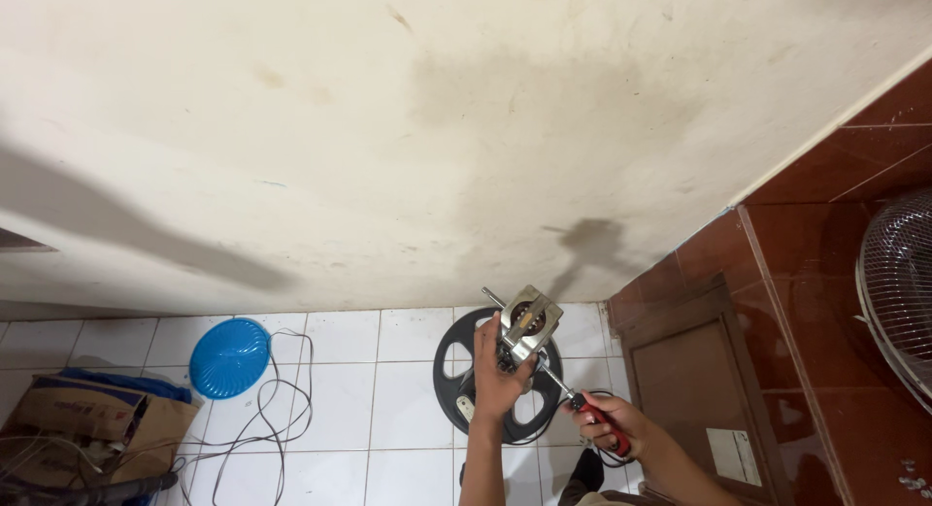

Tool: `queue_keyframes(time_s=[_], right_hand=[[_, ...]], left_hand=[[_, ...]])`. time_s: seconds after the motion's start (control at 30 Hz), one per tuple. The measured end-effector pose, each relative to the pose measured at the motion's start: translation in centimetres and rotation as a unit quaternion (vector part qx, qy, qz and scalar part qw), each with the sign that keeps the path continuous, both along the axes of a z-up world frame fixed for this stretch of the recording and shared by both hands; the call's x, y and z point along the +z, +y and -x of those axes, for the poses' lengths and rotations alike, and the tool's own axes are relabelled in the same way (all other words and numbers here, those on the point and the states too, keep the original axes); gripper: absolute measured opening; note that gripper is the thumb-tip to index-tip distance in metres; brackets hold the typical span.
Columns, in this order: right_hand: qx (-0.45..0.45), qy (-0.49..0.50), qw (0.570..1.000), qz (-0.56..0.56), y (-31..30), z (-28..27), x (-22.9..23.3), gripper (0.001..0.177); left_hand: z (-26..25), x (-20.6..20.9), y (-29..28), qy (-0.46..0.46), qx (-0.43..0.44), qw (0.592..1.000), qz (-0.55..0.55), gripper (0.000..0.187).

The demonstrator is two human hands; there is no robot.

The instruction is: The person uses a screwdriver to tighten screws on the exposed motor assembly of a disassembled electric fan. The motor is held in the left hand while the right hand turns the screwdriver. The fan base and a wall-mounted fan are visible in the background.

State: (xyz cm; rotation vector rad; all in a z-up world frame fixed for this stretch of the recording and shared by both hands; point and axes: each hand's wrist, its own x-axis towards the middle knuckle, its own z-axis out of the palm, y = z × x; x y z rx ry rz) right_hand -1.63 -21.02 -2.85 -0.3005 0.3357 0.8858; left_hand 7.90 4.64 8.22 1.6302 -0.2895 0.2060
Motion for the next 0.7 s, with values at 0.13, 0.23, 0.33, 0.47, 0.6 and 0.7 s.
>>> queue_keyframes(time_s=[0.13, 0.23, 0.33, 0.47, 0.6, 0.7], right_hand=[[0.003, 0.017, 0.998, 0.053, 0.0, -0.4, 1.1, 0.042], [0.015, -0.029, 0.988, 0.153, 0.1, -0.8, 2.9, 0.035], [0.006, -0.087, 0.938, 0.337, 0.1, -0.3, 4.6, 0.031], [0.032, -0.138, 0.897, 0.418, -0.3, -0.7, 6.0, 0.041], [0.003, -0.125, 0.861, 0.494, 0.2, -0.7, 5.8, 0.039], [-0.036, -0.18, 0.804, 0.565, 1.0, 0.6, 5.4, 0.04]], left_hand=[[0.1, -0.3, 0.0, -0.008, 0.011, 1.0, -0.024, 0.094], [0.1, 0.0, 0.2, 0.003, -0.002, 1.0, -0.015, 0.095], [0.3, 0.3, 0.4, 0.013, -0.014, 0.999, -0.026, 0.096], [0.5, 0.8, 0.3, 0.021, 0.006, 0.998, -0.065, 0.098], [1.0, 1.1, -0.3, -0.049, 0.055, 0.994, -0.085, 0.097], [1.5, 0.9, -0.5, -0.088, 0.05, 0.987, -0.127, 0.087]])
